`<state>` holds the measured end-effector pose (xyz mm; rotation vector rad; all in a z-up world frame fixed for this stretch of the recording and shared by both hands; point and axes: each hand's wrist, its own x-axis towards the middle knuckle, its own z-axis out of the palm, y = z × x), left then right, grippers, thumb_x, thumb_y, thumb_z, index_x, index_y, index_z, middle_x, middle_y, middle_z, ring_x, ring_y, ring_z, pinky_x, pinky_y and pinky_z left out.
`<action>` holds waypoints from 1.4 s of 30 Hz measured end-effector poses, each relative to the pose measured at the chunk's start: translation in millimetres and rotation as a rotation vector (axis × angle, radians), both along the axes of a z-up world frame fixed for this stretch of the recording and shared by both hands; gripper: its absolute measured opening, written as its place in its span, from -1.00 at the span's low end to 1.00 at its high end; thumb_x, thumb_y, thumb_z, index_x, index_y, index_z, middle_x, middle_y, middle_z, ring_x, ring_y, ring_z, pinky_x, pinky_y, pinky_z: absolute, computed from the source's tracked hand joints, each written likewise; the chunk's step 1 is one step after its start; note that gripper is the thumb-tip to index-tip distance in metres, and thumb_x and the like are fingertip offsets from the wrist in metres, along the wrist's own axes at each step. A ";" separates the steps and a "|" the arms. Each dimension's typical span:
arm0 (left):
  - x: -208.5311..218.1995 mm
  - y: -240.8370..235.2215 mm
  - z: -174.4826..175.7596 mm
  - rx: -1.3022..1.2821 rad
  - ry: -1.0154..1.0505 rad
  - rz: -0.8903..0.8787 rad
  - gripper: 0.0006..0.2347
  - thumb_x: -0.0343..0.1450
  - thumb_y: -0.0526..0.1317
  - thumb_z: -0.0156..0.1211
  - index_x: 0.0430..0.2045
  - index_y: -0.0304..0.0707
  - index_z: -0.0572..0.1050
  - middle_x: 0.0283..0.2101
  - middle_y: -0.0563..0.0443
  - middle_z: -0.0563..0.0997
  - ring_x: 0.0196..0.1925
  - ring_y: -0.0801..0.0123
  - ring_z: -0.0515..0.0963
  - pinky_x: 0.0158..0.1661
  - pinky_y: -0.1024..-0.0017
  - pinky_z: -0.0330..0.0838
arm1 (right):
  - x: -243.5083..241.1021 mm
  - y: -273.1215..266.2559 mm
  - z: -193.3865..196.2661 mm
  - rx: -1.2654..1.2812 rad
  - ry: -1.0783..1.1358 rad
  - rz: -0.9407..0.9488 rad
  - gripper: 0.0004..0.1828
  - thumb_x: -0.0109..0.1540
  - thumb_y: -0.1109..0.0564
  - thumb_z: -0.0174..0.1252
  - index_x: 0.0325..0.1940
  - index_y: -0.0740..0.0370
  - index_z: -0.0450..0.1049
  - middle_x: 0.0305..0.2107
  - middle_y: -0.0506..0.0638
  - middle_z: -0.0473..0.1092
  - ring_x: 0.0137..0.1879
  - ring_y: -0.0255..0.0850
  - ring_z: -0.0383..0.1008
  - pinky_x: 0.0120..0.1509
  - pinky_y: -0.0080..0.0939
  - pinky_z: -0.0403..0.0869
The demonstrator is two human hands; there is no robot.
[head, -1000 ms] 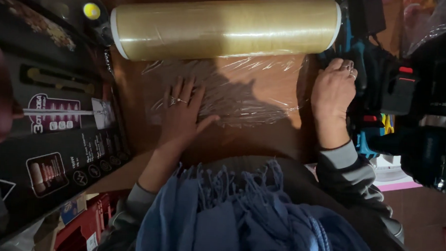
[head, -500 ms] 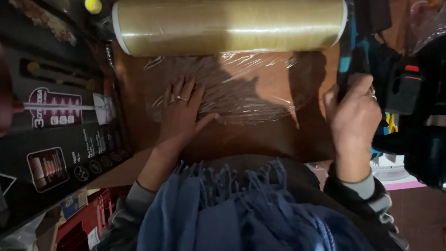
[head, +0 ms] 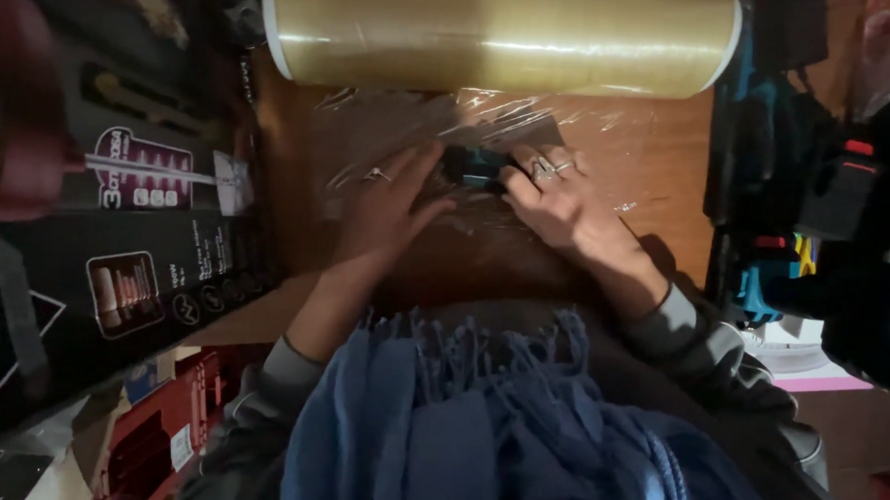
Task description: Wrapping a utility knife or tool handle in plastic wrap and then cutting the wrap with scissors.
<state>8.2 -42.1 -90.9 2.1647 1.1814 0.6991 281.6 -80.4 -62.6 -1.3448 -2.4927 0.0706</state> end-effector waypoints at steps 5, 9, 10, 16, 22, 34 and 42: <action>3.0 3.7 -1.0 0.233 0.069 -0.079 -0.57 0.37 -0.15 0.40 0.16 -0.12 0.51 0.20 -0.12 0.57 0.11 0.03 0.61 0.03 0.18 0.51 | -5.0 2.1 -7.0 0.062 0.015 0.055 -0.57 0.21 0.09 0.29 0.13 0.24 0.43 0.12 0.19 0.43 0.20 0.12 0.44 0.23 0.11 0.39; 4.4 5.7 1.4 0.326 0.005 -0.120 -0.71 0.42 -0.29 0.32 0.05 -0.12 0.54 0.11 -0.06 0.63 0.12 0.10 0.64 0.10 0.24 0.54 | -5.0 0.5 -12.7 0.034 0.117 0.018 -0.63 0.26 0.11 0.30 0.11 0.22 0.45 0.04 0.16 0.48 0.10 0.13 0.49 0.18 0.09 0.46; 4.4 6.5 3.5 0.274 -0.019 -0.128 -0.75 0.45 -0.32 0.29 0.02 -0.15 0.55 0.08 -0.06 0.65 0.12 0.12 0.65 0.09 0.27 0.55 | -3.5 0.5 -16.1 0.005 0.133 0.011 -0.64 0.27 0.11 0.31 0.12 0.21 0.44 -0.01 0.16 0.49 0.06 0.14 0.51 0.17 0.09 0.50; 11.6 12.0 15.4 -0.095 -0.093 -0.051 -0.79 0.46 -0.25 0.29 -0.05 -0.28 0.58 -0.05 -0.18 0.64 0.00 -0.07 0.61 -0.05 0.16 0.49 | -1.0 2.5 -4.5 -0.176 0.156 -0.084 -0.51 0.30 0.03 0.29 0.27 0.17 0.38 -0.01 0.14 0.54 -0.04 0.11 0.57 0.09 0.12 0.54; 5.2 18.4 -19.8 -0.203 -0.333 0.003 -0.81 0.50 -0.22 0.25 -0.04 -0.25 0.57 -0.07 -0.24 0.67 -0.02 -0.03 0.69 -0.03 0.24 0.52 | 23.7 -2.3 -20.1 -0.093 0.119 -0.165 -0.46 0.32 0.00 0.28 0.34 0.15 0.34 0.05 0.07 0.53 -0.01 0.05 0.60 0.14 0.09 0.53; 14.9 19.1 5.3 -0.005 -0.103 0.140 -0.81 0.45 -0.23 0.32 -0.11 -0.25 0.62 -0.09 -0.20 0.67 -0.08 -0.05 0.67 -0.11 0.19 0.55 | 18.9 2.1 -36.2 -0.025 0.107 -0.147 -0.40 0.23 -0.02 0.41 0.32 0.11 0.45 -0.04 -0.05 0.53 0.27 0.10 0.35 0.29 0.16 0.26; 16.1 16.7 -6.5 0.084 -0.029 0.139 -0.81 0.47 -0.25 0.33 -0.07 -0.26 0.61 -0.05 -0.18 0.64 -0.10 -0.07 0.65 -0.12 0.16 0.53 | 15.6 0.2 -31.8 -0.049 0.132 -0.174 -0.40 0.19 0.01 0.46 0.29 0.10 0.49 0.07 -0.01 0.40 0.20 -0.01 0.29 0.21 0.10 0.20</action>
